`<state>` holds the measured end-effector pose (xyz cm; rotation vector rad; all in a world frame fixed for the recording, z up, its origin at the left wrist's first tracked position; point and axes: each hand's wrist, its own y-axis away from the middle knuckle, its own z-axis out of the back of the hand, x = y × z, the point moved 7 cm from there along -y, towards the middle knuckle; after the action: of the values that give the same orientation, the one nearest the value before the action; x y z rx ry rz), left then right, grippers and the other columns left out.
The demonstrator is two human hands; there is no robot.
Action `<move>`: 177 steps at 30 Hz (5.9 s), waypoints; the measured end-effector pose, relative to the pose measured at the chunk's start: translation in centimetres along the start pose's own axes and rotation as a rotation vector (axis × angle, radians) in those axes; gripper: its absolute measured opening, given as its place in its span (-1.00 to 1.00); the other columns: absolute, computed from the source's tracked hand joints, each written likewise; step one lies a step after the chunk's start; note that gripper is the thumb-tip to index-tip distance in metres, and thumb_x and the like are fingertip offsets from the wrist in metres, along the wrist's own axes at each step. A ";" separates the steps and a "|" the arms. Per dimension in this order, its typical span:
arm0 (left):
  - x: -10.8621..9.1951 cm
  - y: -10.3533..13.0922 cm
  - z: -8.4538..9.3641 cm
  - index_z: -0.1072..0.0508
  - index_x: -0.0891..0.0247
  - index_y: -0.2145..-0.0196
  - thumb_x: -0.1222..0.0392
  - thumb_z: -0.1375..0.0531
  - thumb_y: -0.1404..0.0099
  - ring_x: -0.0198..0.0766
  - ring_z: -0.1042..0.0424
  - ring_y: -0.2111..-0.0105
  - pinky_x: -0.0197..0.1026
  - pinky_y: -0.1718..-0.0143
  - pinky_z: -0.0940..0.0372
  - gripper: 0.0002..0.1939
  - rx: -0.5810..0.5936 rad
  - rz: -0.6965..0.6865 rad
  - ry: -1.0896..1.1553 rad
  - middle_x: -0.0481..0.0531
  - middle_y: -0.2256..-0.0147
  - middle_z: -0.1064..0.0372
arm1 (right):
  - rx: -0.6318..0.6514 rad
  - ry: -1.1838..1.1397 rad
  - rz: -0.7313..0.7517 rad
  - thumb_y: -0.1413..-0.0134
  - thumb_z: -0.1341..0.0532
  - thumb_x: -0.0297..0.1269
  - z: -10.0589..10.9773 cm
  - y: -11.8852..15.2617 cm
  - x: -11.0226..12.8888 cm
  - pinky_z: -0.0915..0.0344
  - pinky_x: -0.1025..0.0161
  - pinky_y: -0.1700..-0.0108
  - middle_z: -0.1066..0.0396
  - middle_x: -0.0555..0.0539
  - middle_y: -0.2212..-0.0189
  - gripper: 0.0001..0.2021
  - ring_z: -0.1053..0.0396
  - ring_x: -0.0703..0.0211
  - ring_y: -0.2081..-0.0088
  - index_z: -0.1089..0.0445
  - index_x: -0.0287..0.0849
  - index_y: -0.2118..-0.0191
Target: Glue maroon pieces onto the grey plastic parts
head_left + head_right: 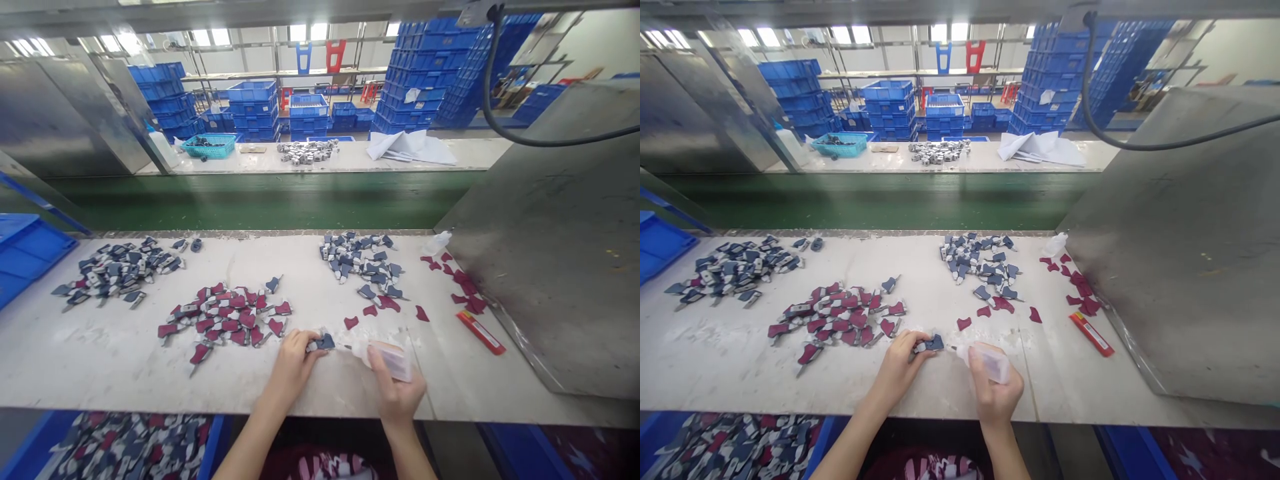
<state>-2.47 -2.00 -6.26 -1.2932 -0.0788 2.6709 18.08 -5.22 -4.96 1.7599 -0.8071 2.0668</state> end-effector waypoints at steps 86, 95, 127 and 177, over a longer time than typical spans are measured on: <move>-3.2 2.0 2.4 -0.67 0.25 0.33 0.05 -0.46 -0.01 -0.01 -0.65 0.31 -0.15 0.23 -0.58 -0.72 -0.212 0.347 0.829 0.12 0.33 -0.65 | 0.433 -0.028 0.037 -0.09 -0.32 -0.17 -3.9 1.4 4.0 -0.44 0.33 0.47 -0.49 -0.11 0.36 -0.71 -0.48 0.14 0.33 -0.57 -0.11 0.07; -4.2 2.4 3.3 -0.67 0.25 0.39 0.08 -0.46 -0.01 -0.04 -0.64 0.33 -0.18 0.26 -0.58 -0.77 -0.211 0.258 0.799 0.10 0.37 -0.65 | 0.623 -0.278 -0.114 -0.13 -0.32 -0.16 -4.2 1.6 4.3 -0.56 0.18 0.18 -0.57 -0.15 0.23 -0.79 -0.55 0.03 0.19 -0.61 -0.07 0.15; -7.4 3.7 4.2 -0.69 0.21 0.37 0.13 -0.48 -0.01 -0.09 -0.65 0.33 -0.28 0.25 -0.57 -0.80 -0.263 0.370 0.870 0.05 0.35 -0.66 | 0.522 -0.451 -0.085 -0.07 -0.35 -0.40 -3.8 1.9 5.5 -0.47 0.37 0.28 -0.52 -0.04 0.36 -0.83 -0.50 0.23 0.32 -0.62 -0.02 0.22; -8.6 5.2 5.1 -0.67 0.09 0.22 0.35 -0.36 -0.18 -0.08 -0.65 0.28 -0.19 0.19 -0.57 -0.77 -0.424 0.007 0.512 0.02 0.21 -0.64 | 0.308 -0.461 -0.281 0.03 -0.40 -0.27 -3.5 4.1 3.2 -0.51 0.25 0.22 -0.55 -0.12 0.22 -0.86 -0.52 0.10 0.24 -0.61 -0.09 0.28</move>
<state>-1.89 -8.52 2.96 -2.0596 -0.5939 2.3100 12.34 -6.75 -2.99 2.4099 -0.3244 1.6915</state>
